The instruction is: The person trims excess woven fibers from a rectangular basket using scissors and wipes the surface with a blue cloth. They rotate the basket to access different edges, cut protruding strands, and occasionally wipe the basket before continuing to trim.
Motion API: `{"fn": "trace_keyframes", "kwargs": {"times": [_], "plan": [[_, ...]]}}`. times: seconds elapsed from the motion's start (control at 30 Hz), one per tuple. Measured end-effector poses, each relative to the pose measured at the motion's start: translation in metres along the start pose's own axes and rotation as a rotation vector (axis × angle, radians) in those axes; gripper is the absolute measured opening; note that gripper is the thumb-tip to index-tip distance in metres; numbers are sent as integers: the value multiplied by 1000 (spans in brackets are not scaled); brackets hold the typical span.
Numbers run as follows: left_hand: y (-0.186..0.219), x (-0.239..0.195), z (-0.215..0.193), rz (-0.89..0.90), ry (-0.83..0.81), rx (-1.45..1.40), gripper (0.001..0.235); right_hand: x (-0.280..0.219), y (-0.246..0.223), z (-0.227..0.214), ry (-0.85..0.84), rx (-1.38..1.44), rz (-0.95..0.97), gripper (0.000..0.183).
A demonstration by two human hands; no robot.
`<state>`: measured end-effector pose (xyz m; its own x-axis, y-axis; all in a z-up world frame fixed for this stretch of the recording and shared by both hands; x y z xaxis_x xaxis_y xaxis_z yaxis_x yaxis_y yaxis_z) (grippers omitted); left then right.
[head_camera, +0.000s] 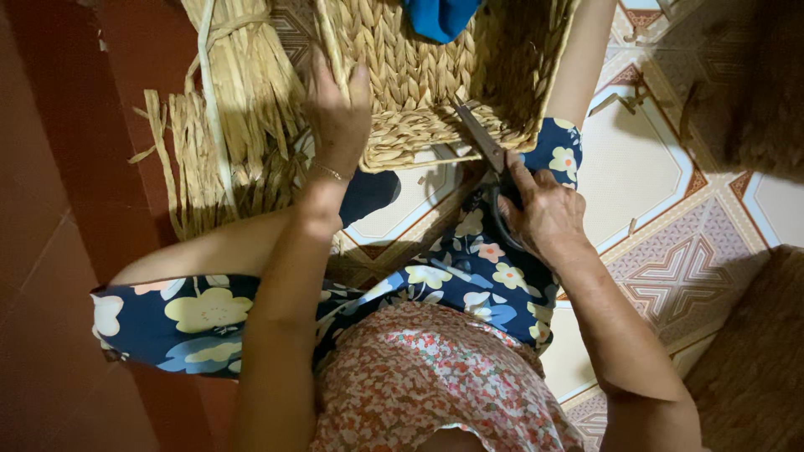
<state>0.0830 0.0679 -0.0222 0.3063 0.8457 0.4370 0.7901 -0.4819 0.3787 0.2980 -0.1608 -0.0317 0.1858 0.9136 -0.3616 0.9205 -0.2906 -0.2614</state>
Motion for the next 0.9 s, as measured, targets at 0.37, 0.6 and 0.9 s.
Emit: {"fn": "trace_keyframes", "kwargs": {"times": [0.37,0.6,0.9], "plan": [[31,-55,127,147,-944,147,30,1,4,-1,31,51,-13,72],[-5,-85,156,12,-1016,79,15,2,10,5,-3,34,-32,68],[7,-77,136,48,-636,-143,21,20,16,-33,-272,-34,19,75]]}}
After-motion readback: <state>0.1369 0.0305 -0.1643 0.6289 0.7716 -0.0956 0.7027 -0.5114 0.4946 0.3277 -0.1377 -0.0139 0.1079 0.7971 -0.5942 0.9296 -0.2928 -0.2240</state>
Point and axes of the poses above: each hand's wrist, its own x-axis towards the middle knuckle, its own z-axis out of the palm, y = z × x, the point moved 6 cm from there along x, towards the middle knuckle, and after that the axes turned 1 degree about -y, right-handed, at the moved point
